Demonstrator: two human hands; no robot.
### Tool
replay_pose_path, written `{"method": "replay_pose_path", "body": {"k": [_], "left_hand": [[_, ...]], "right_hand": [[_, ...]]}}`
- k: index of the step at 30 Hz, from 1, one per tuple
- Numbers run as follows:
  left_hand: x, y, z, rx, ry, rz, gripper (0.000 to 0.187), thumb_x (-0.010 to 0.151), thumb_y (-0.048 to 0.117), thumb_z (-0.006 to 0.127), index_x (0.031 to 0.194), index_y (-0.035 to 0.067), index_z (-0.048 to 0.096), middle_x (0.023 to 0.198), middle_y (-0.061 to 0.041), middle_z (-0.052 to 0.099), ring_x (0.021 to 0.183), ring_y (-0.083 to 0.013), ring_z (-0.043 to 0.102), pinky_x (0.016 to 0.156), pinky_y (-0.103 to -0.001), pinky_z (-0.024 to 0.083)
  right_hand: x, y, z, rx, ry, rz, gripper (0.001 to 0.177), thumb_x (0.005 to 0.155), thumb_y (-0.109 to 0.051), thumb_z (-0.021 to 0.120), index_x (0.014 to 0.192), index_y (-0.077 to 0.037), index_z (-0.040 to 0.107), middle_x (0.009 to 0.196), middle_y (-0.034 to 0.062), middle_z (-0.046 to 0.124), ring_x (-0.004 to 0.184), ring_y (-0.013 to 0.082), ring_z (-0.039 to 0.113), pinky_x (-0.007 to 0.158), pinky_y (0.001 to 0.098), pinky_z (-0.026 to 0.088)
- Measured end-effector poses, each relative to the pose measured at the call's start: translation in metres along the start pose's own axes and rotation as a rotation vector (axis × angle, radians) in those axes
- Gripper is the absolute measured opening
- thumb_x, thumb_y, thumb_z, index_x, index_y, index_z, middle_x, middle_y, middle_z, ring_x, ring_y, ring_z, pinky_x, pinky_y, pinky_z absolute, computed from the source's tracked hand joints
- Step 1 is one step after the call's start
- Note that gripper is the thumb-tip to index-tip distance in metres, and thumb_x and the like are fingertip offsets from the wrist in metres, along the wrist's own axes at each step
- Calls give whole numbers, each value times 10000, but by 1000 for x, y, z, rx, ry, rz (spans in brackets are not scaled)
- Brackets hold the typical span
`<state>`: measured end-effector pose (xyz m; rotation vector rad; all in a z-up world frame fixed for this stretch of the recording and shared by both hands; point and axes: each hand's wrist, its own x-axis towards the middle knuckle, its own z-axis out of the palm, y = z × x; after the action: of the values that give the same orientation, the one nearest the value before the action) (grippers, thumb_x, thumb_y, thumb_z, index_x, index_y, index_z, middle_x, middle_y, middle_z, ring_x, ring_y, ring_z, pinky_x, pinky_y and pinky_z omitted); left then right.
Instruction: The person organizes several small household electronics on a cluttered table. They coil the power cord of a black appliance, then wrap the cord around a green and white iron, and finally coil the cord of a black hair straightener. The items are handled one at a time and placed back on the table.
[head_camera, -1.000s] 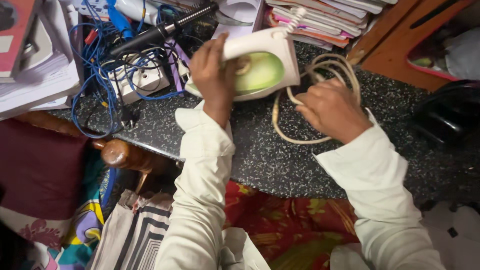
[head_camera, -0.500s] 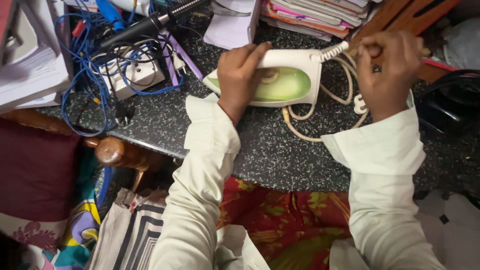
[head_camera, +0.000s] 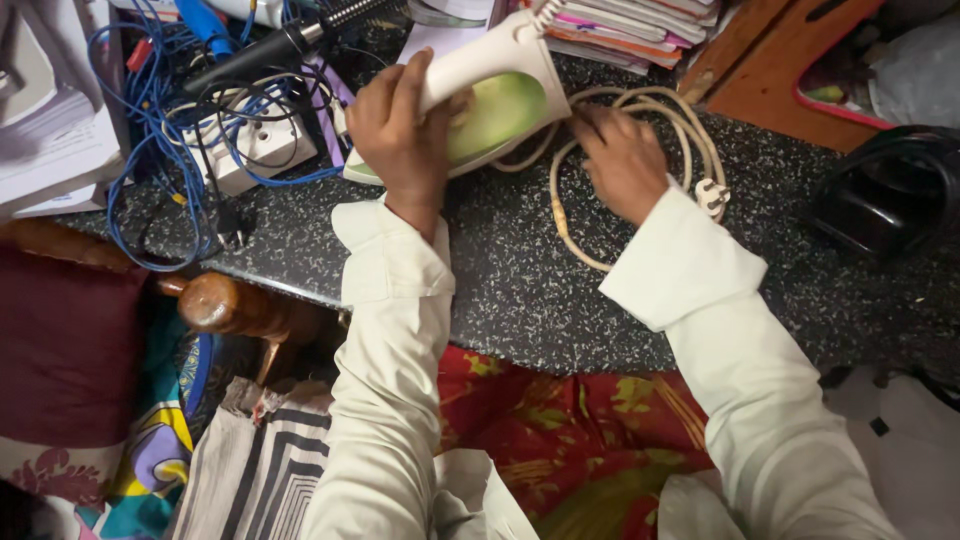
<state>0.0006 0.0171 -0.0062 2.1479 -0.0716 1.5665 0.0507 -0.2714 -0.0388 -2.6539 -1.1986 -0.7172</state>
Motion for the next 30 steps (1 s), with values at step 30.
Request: {"method": "replay_pose_path", "body": {"k": [30], "left_hand": [[-2, 12, 5, -135, -140, 154, 563, 723, 378, 889, 1211, 153, 721, 1012, -39, 698, 894, -239, 652, 789, -404, 466]], "right_hand": [[50, -26, -183, 227, 188, -187, 208, 969, -181, 841, 999, 10, 764, 882, 136, 701, 750, 220, 696, 646, 321, 541]]}}
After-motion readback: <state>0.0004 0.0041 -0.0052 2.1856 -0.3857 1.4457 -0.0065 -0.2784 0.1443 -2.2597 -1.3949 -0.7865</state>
